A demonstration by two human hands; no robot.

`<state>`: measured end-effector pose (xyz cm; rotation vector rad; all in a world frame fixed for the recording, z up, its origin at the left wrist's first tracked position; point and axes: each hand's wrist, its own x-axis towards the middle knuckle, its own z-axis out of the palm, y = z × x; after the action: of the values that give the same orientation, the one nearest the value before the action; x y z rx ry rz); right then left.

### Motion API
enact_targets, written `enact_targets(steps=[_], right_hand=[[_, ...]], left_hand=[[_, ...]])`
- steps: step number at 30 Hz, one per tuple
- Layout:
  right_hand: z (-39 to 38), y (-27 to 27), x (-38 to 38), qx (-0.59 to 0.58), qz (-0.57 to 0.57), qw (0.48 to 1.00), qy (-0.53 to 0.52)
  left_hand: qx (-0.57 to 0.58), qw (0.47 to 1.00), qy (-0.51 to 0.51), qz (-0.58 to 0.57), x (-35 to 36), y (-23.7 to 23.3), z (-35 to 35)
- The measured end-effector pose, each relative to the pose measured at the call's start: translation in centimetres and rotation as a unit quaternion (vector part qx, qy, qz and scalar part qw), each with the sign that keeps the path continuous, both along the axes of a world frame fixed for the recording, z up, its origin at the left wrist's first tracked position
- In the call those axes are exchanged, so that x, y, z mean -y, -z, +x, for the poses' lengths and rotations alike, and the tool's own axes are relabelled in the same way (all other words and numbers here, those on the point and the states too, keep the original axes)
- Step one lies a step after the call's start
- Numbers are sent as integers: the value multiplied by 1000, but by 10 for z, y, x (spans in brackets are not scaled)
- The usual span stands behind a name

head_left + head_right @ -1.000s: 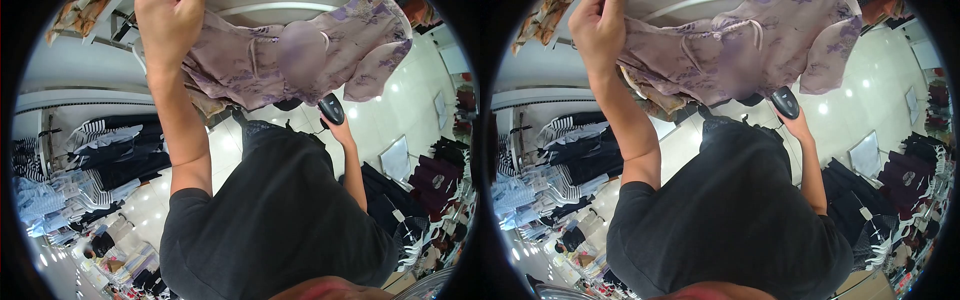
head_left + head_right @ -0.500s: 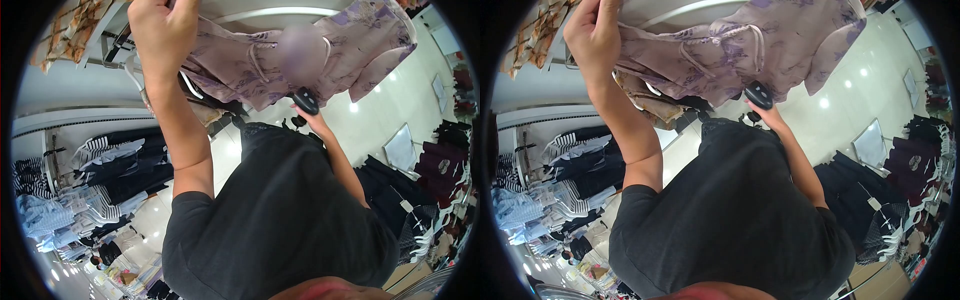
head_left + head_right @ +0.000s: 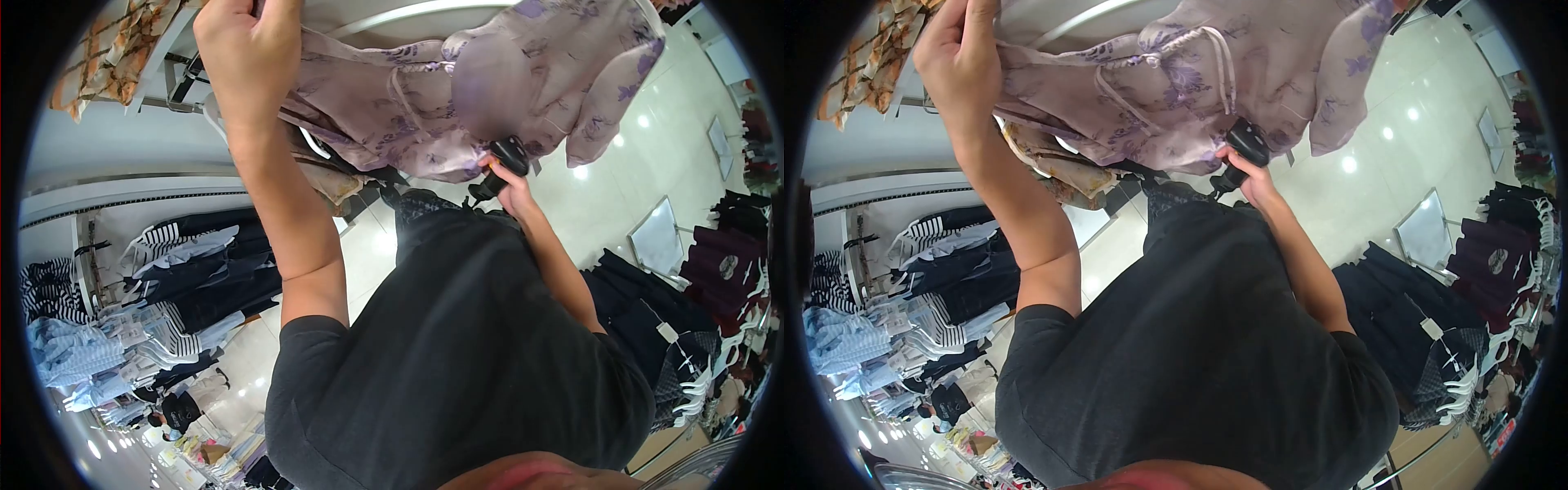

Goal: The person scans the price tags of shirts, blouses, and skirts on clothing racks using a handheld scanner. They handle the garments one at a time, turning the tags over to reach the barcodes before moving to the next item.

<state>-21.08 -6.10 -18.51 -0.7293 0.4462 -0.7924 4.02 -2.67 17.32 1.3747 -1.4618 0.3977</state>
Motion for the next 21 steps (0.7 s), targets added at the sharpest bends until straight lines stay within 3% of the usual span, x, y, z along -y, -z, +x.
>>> enact_targets(steps=[2,8,10,11,12,13,14,16,17,21], right_hand=[[-17,-11,-9,-12,-26,1000,0],[-58,-62,-23,-12,-171,984,-37],[-69,-68,-18,-15,-169,982,-78],[-75,-75,-20,-121,-159,974,-107],[-76,-87,-17,-226,-149,953,-133],[-75,-106,-9,-318,-223,906,-171],[-73,-119,-6,-316,-226,905,-171],[-72,-141,-4,-357,-555,745,-98],[-71,-153,-5,-294,-532,788,-101],[-47,-213,-7,-184,-620,761,-43]], left_hand=[[-56,998,9,35,-3,-3,-3],[-48,997,-55,37,1,15,6],[-52,997,-50,21,1,19,-1],[-48,997,-52,23,-2,19,-7],[-44,997,-55,24,-5,19,-12],[-40,997,-67,21,-7,22,-15],[-38,997,-69,18,-11,28,-14],[-39,996,-54,63,-16,43,-12],[-39,997,-32,64,-18,50,-11],[-22,996,-32,75,-25,66,-31]])
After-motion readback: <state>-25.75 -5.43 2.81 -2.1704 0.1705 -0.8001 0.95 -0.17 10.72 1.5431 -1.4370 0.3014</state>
